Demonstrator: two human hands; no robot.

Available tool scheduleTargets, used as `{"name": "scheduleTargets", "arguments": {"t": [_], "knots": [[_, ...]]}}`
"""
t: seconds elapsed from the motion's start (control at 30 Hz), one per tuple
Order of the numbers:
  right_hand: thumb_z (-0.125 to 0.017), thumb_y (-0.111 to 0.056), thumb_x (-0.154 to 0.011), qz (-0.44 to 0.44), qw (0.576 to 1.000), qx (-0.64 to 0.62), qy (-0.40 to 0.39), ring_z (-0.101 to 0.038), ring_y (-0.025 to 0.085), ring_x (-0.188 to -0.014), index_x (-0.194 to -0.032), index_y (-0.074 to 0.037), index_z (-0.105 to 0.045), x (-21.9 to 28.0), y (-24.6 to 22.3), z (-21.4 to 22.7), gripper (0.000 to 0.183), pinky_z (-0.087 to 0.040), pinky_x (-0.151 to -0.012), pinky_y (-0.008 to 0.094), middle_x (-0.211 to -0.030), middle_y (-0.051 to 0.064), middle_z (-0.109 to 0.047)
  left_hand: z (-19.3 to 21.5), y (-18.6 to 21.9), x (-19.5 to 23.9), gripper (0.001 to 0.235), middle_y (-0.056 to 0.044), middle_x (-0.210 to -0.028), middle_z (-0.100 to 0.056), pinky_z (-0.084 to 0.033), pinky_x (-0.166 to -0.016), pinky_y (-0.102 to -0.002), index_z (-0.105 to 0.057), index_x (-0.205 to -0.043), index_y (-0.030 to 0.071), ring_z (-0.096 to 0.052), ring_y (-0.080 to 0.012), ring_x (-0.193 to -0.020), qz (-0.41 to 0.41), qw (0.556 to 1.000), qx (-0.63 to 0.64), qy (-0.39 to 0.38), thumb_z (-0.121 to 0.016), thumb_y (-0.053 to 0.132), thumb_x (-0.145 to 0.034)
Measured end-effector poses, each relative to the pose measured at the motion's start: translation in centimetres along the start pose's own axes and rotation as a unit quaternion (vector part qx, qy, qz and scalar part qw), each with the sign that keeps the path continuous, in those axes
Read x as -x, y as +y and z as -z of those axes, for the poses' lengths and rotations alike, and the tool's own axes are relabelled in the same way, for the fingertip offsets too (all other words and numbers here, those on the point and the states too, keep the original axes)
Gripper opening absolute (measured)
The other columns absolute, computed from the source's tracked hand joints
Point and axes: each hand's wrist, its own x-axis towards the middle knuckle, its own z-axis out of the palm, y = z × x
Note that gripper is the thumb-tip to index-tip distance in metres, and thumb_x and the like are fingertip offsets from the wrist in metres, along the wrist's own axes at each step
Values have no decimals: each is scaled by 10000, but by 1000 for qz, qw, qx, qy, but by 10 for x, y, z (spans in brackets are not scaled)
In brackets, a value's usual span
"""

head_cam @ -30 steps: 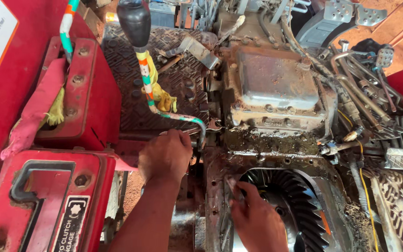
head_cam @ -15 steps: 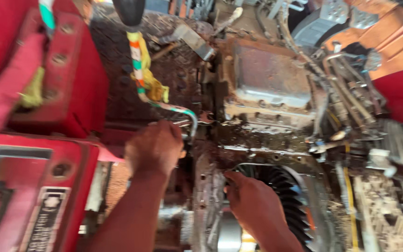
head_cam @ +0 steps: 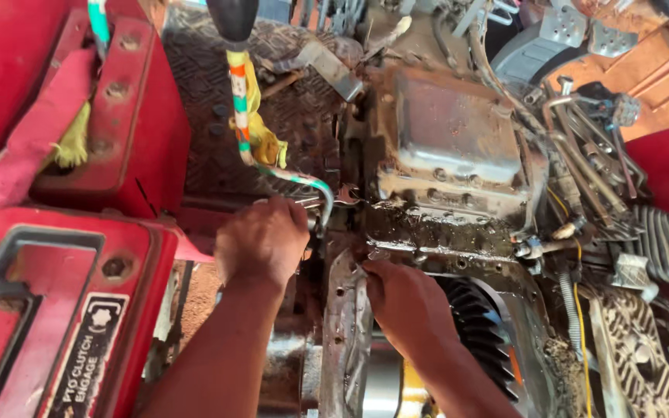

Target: The person uses a wrench to tighten a bolt on a red tractor engine. They repeatedly adjust the wrench and apply force to secure the component while the camera shakes significantly.

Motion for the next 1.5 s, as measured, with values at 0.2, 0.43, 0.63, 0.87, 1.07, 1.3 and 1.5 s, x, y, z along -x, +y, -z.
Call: {"name": "scheduleTargets", "arguments": {"t": [0.2,0.43,0.63,0.87,1.07,1.3,1.5], "knots": [[-580,-298,-945,-31,999,17,-38,-709,348,-945,-1177,-214,-747,-5,-5,-5,298,-542,-861,489,-959,144,-759,-9,-6,-1,369,-114,-787,-751,-596,-632,-498,-740,-768,142,-738,-340,-725,-28,997,27,62,-548,389,-965],[-608,-310,-901,-34,998,22,-47,-693,365,-960,-1197,-243,-756,-13,-8,-5,338,-538,-851,496,-975,145,-752,-6,-1,-8,356,-116,-765,-746,-596,-614,-500,-736,-756,143,-734,-341,-693,-3,999,21,43,-559,385,-948],[-603,-281,-917,23,999,-31,32,-700,370,-962,-1123,-173,-756,-10,-8,-4,278,-546,-849,495,-1013,142,-757,2,2,-6,332,-106,-799,-752,-594,-622,-504,-740,-795,159,-738,-342,-721,-11,999,24,33,-540,379,-943],[-599,-247,-926,30,999,-26,8,-703,382,-897,-1098,-162,-757,-5,-12,-10,248,-537,-808,524,-939,150,-756,-4,-4,-1,344,-108,-777,-747,-597,-620,-498,-731,-791,148,-737,-343,-719,-15,999,3,35,-548,383,-962],[-606,-266,-910,8,1000,5,-18,-696,381,-907,-1169,-224,-760,-12,-15,-17,304,-537,-805,525,-938,151,-752,-6,-6,-7,356,-113,-788,-746,-596,-647,-509,-728,-791,146,-734,-352,-723,-13,999,-1,35,-538,401,-953],[-607,-275,-916,-10,1000,-12,5,-692,389,-912,-1137,-181,-746,-7,-10,-10,278,-537,-807,528,-943,171,-744,-10,2,-4,342,-106,-824,-756,-589,-662,-516,-737,-794,164,-732,-351,-756,9,999,30,14,-537,392,-951],[-591,-262,-917,6,1000,-18,-20,-707,385,-887,-1186,-195,-735,-2,-17,-13,313,-541,-803,523,-929,167,-747,-12,-5,0,340,-102,-779,-751,-588,-653,-511,-739,-780,179,-736,-340,-729,-16,998,18,50,-554,410,-948]]}}
